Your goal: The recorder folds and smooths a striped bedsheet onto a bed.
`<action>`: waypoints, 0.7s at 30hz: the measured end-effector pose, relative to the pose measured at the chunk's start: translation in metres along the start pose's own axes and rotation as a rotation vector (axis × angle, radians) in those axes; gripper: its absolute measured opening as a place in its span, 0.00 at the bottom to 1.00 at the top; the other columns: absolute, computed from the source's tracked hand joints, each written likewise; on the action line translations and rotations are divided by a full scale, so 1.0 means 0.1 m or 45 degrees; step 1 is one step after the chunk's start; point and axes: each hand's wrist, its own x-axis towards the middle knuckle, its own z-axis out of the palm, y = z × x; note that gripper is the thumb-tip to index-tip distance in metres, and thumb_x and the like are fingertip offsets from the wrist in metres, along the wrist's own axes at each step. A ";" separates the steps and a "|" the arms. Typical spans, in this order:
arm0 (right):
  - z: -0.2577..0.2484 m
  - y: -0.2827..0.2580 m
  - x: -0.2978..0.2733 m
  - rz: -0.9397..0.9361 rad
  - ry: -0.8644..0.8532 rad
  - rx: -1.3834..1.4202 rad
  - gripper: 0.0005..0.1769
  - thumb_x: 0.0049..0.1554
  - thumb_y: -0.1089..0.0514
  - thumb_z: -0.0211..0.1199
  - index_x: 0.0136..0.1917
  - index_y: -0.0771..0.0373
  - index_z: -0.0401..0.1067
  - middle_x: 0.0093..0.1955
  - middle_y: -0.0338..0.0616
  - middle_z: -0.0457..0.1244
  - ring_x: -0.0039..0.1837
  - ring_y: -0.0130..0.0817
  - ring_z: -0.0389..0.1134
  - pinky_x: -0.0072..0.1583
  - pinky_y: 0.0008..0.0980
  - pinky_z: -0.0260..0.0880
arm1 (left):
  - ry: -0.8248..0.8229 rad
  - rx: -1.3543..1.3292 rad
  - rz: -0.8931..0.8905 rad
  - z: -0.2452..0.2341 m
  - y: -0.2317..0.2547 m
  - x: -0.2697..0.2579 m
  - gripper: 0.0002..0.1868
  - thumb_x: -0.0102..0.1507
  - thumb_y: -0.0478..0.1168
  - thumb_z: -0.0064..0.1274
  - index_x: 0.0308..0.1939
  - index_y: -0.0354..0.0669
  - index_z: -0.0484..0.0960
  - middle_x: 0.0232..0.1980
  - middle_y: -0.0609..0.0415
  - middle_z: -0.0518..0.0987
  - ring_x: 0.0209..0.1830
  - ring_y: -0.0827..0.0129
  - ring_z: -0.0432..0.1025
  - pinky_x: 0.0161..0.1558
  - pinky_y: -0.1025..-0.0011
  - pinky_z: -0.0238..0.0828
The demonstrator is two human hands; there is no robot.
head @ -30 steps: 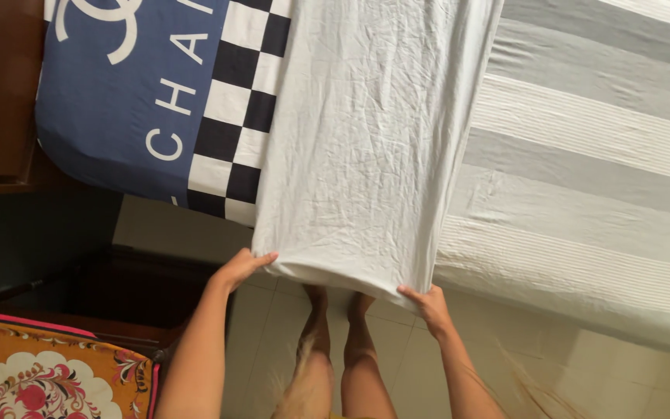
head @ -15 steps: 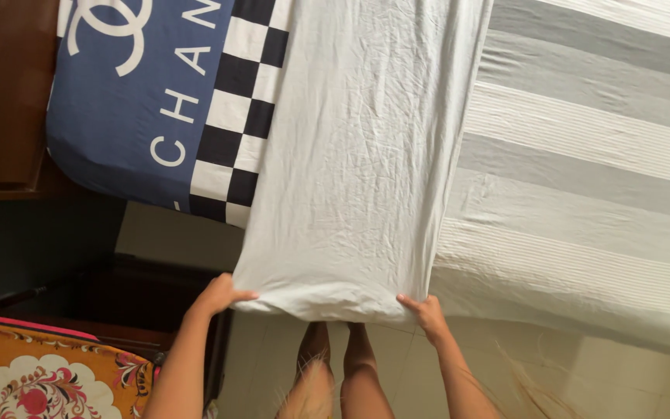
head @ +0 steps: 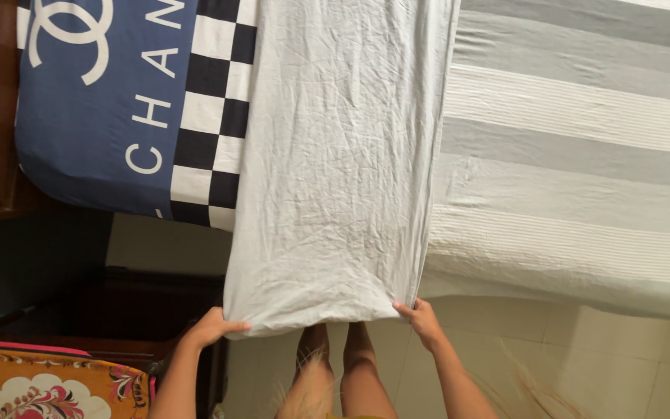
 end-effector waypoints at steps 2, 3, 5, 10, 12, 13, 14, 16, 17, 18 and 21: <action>-0.02 0.10 0.02 -0.074 -0.002 -0.167 0.19 0.53 0.56 0.72 0.53 0.71 0.78 0.46 0.45 0.73 0.45 0.30 0.71 0.50 0.33 0.71 | 0.188 0.747 -0.125 -0.08 0.10 0.00 0.40 0.49 0.63 0.73 0.54 0.39 0.84 0.52 0.45 0.84 0.54 0.56 0.79 0.55 0.64 0.74; -0.03 0.21 0.11 -0.076 0.001 -0.166 0.19 0.53 0.56 0.72 0.53 0.71 0.78 0.46 0.45 0.73 0.45 0.30 0.71 0.50 0.33 0.71 | 0.187 0.749 -0.121 -0.06 0.30 -0.14 0.40 0.49 0.63 0.73 0.54 0.39 0.84 0.52 0.45 0.84 0.54 0.56 0.79 0.55 0.64 0.74; -0.07 0.42 0.28 -0.155 0.087 -0.351 0.18 0.52 0.58 0.72 0.54 0.71 0.79 0.46 0.44 0.74 0.46 0.30 0.73 0.51 0.32 0.72 | 0.544 0.732 -0.380 0.00 0.69 -0.43 0.27 0.57 0.59 0.64 0.54 0.49 0.87 0.61 0.53 0.79 0.63 0.55 0.73 0.61 0.52 0.67; 0.02 0.37 0.17 -0.139 0.187 -0.389 0.17 0.56 0.59 0.68 0.56 0.70 0.79 0.47 0.44 0.74 0.47 0.30 0.72 0.53 0.31 0.70 | 0.604 0.204 -0.277 0.19 0.20 0.01 0.28 0.61 0.58 0.61 0.55 0.40 0.84 0.58 0.46 0.78 0.58 0.55 0.72 0.57 0.56 0.68; -0.02 0.50 0.20 -0.121 0.206 -0.311 0.16 0.58 0.59 0.66 0.57 0.69 0.79 0.48 0.43 0.74 0.49 0.29 0.71 0.54 0.30 0.69 | 0.575 -0.301 -0.083 0.28 -0.03 0.12 0.29 0.62 0.57 0.59 0.54 0.34 0.86 0.50 0.44 0.86 0.51 0.58 0.79 0.56 0.61 0.70; -0.08 0.66 0.27 -0.120 0.168 -0.117 0.17 0.61 0.59 0.64 0.61 0.70 0.78 0.49 0.42 0.71 0.48 0.30 0.66 0.53 0.31 0.65 | 0.548 -0.689 0.024 0.33 -0.08 0.10 0.30 0.62 0.57 0.59 0.55 0.33 0.84 0.51 0.48 0.85 0.51 0.62 0.77 0.55 0.63 0.69; -0.13 0.81 0.34 -0.119 0.131 0.078 0.18 0.64 0.59 0.62 0.64 0.71 0.77 0.50 0.42 0.67 0.48 0.31 0.61 0.53 0.32 0.61 | 0.511 -1.075 0.134 0.37 -0.13 0.09 0.32 0.62 0.58 0.59 0.55 0.32 0.82 0.51 0.51 0.84 0.52 0.66 0.75 0.55 0.66 0.68; -0.02 0.68 0.19 -0.093 0.114 0.214 0.19 0.65 0.58 0.60 0.66 0.70 0.75 0.51 0.42 0.66 0.48 0.32 0.60 0.53 0.34 0.61 | 0.567 -0.747 0.056 0.39 -0.19 0.08 0.33 0.66 0.61 0.55 0.54 0.29 0.84 0.48 0.47 0.84 0.50 0.63 0.75 0.55 0.65 0.69; 0.02 0.61 0.11 -0.071 0.098 0.348 0.20 0.67 0.58 0.58 0.68 0.70 0.73 0.51 0.42 0.65 0.49 0.33 0.59 0.53 0.36 0.61 | 0.614 -0.420 -0.017 0.41 -0.23 0.07 0.37 0.70 0.64 0.50 0.52 0.26 0.86 0.46 0.42 0.84 0.47 0.60 0.74 0.54 0.64 0.69; 0.07 0.56 0.08 -0.066 0.098 0.346 0.20 0.67 0.58 0.58 0.68 0.70 0.73 0.51 0.42 0.65 0.49 0.33 0.59 0.53 0.36 0.61 | 0.613 -0.421 -0.022 0.40 -0.17 0.01 0.37 0.70 0.64 0.50 0.52 0.26 0.86 0.46 0.42 0.84 0.47 0.60 0.74 0.54 0.64 0.69; 0.19 0.35 0.03 -0.092 0.150 0.321 0.20 0.64 0.56 0.55 0.66 0.67 0.71 0.56 0.41 0.69 0.55 0.30 0.67 0.58 0.32 0.67 | 0.450 -0.466 0.052 0.34 0.01 -0.16 0.36 0.66 0.64 0.53 0.56 0.31 0.85 0.48 0.45 0.85 0.48 0.64 0.74 0.54 0.66 0.69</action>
